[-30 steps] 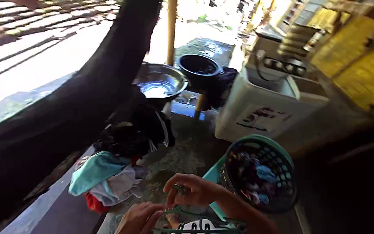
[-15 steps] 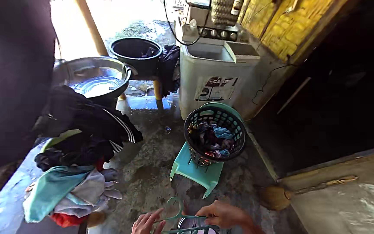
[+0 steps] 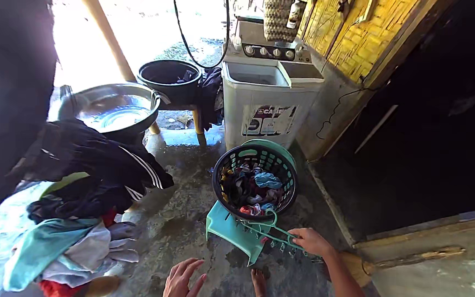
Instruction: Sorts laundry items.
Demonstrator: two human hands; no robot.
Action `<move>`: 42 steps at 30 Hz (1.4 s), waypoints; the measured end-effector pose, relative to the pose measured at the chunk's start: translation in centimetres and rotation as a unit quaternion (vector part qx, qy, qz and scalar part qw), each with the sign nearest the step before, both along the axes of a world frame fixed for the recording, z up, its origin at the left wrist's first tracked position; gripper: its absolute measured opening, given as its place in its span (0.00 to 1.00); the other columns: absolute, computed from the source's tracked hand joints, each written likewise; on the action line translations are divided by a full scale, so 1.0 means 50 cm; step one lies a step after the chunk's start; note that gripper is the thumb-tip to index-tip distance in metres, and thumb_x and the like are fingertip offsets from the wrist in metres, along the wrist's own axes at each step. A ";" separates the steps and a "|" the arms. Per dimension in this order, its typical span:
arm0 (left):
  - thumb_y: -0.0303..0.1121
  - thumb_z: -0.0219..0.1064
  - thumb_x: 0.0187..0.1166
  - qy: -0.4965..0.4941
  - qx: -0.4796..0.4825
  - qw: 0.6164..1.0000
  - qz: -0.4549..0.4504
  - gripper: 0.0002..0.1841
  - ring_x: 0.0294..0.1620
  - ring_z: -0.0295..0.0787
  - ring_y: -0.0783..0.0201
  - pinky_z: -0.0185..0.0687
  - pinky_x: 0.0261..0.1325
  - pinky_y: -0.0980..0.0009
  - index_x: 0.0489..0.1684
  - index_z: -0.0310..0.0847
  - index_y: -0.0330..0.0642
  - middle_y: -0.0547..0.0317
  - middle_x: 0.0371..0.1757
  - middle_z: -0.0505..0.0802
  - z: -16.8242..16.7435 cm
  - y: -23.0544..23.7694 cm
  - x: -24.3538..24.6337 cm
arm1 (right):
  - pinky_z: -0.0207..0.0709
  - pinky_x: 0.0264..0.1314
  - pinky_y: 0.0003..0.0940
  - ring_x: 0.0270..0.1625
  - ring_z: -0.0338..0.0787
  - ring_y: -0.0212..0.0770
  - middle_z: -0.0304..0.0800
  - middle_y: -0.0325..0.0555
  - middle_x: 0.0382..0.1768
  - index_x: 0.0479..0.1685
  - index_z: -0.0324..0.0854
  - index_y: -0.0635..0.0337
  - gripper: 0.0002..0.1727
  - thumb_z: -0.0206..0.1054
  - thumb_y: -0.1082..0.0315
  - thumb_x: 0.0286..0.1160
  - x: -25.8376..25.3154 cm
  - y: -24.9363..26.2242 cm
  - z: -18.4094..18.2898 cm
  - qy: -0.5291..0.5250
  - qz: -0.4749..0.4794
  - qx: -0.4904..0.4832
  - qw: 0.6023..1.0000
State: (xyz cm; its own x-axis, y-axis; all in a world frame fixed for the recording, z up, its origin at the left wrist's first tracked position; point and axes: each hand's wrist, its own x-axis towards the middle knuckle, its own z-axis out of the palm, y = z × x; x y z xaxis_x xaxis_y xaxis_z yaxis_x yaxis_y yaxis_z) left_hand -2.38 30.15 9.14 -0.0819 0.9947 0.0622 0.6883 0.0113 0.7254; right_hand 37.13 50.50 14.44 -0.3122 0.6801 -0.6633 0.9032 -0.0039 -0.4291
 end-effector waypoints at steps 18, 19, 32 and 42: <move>0.45 0.67 0.78 -0.019 -0.016 0.998 0.055 0.23 0.75 0.78 0.37 0.71 0.72 0.34 0.68 0.86 0.43 0.46 0.69 0.88 0.000 0.194 0.353 | 0.71 0.78 0.59 0.70 0.86 0.59 0.86 0.62 0.68 0.89 0.65 0.52 0.30 0.59 0.60 0.89 0.051 0.127 -0.134 -0.002 0.239 -0.066 0.969; 0.46 0.67 0.78 -0.017 -0.017 0.998 0.062 0.24 0.74 0.78 0.37 0.71 0.71 0.34 0.68 0.86 0.43 0.45 0.69 0.88 -0.004 0.187 0.351 | 0.70 0.79 0.60 0.71 0.85 0.60 0.85 0.63 0.69 0.88 0.66 0.56 0.30 0.60 0.59 0.88 0.050 0.140 -0.121 -0.005 0.253 -0.088 0.963; 0.43 0.67 0.78 -0.040 -0.031 0.981 0.185 0.23 0.72 0.79 0.34 0.69 0.74 0.34 0.66 0.86 0.38 0.41 0.68 0.88 -0.001 0.087 0.270 | 0.71 0.77 0.60 0.80 0.73 0.63 0.73 0.61 0.78 0.73 0.81 0.55 0.23 0.68 0.64 0.77 -0.201 0.435 -0.054 -0.029 0.086 0.186 0.978; 0.40 0.68 0.79 -0.067 -0.045 0.972 0.220 0.21 0.71 0.80 0.35 0.70 0.75 0.38 0.65 0.86 0.36 0.39 0.68 0.88 -0.016 0.068 0.186 | 0.71 0.78 0.58 0.78 0.76 0.65 0.76 0.68 0.75 0.70 0.81 0.64 0.22 0.60 0.71 0.78 -0.200 0.482 -0.010 0.004 -0.029 0.320 0.947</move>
